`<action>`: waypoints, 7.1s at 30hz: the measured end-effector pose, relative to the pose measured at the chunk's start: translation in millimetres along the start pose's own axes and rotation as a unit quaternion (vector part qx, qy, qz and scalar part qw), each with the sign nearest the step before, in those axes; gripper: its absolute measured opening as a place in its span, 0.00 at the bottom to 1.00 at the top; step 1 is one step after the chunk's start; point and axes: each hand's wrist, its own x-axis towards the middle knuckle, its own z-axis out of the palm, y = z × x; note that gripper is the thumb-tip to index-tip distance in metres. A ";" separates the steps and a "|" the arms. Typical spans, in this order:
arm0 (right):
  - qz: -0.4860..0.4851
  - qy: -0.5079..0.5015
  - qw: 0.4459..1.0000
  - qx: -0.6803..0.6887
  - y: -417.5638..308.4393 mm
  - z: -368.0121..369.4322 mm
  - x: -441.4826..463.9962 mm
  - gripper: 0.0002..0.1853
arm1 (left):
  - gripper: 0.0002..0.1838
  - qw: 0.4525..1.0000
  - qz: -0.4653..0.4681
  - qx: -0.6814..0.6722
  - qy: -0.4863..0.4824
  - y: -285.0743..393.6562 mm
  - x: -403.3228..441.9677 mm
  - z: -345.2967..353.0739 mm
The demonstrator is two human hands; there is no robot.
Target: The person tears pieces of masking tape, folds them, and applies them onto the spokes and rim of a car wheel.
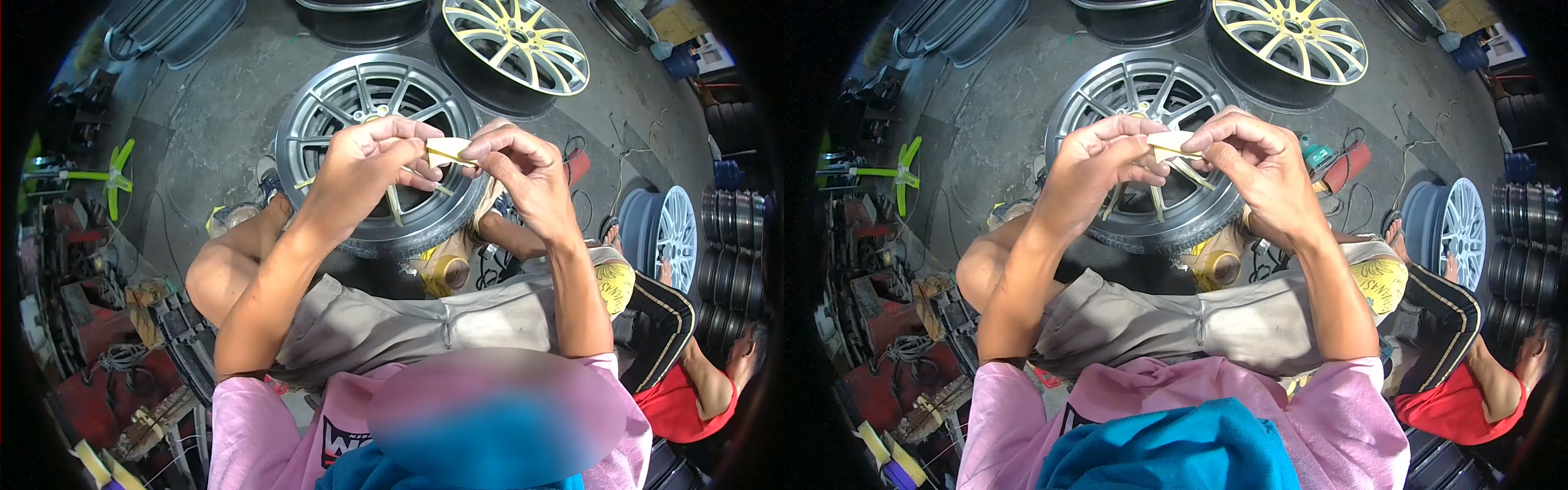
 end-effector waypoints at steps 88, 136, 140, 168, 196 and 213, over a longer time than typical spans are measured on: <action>-0.100 0.016 0.983 -0.155 11.3 17.4 1.5 0.08 | 0.08 0.930 0.090 0.351 -0.054 9.2 -9.9 -1.3; -0.122 -0.170 0.814 -0.542 156.0 76.9 197.0 0.08 | 0.10 0.807 0.185 0.509 0.237 87.1 -96.9 -128.0; -0.153 -0.162 0.789 -0.572 162.0 81.4 194.4 0.07 | 0.10 0.802 0.207 0.513 0.226 87.1 -95.8 -127.3; 0.104 -0.046 0.941 -0.320 163.9 -12.4 190.3 0.07 | 0.09 0.813 0.185 0.487 0.261 71.3 -85.6 -121.4; 0.140 -0.552 0.614 -0.548 277.7 -52.7 -74.5 0.20 | 0.21 0.750 0.017 0.661 -0.033 -10.8 -24.3 -50.5; 0.330 -0.202 0.916 -0.109 66.9 -71.7 25.8 0.20 | 0.27 0.856 0.164 0.486 -0.064 -52.3 -16.2 -0.1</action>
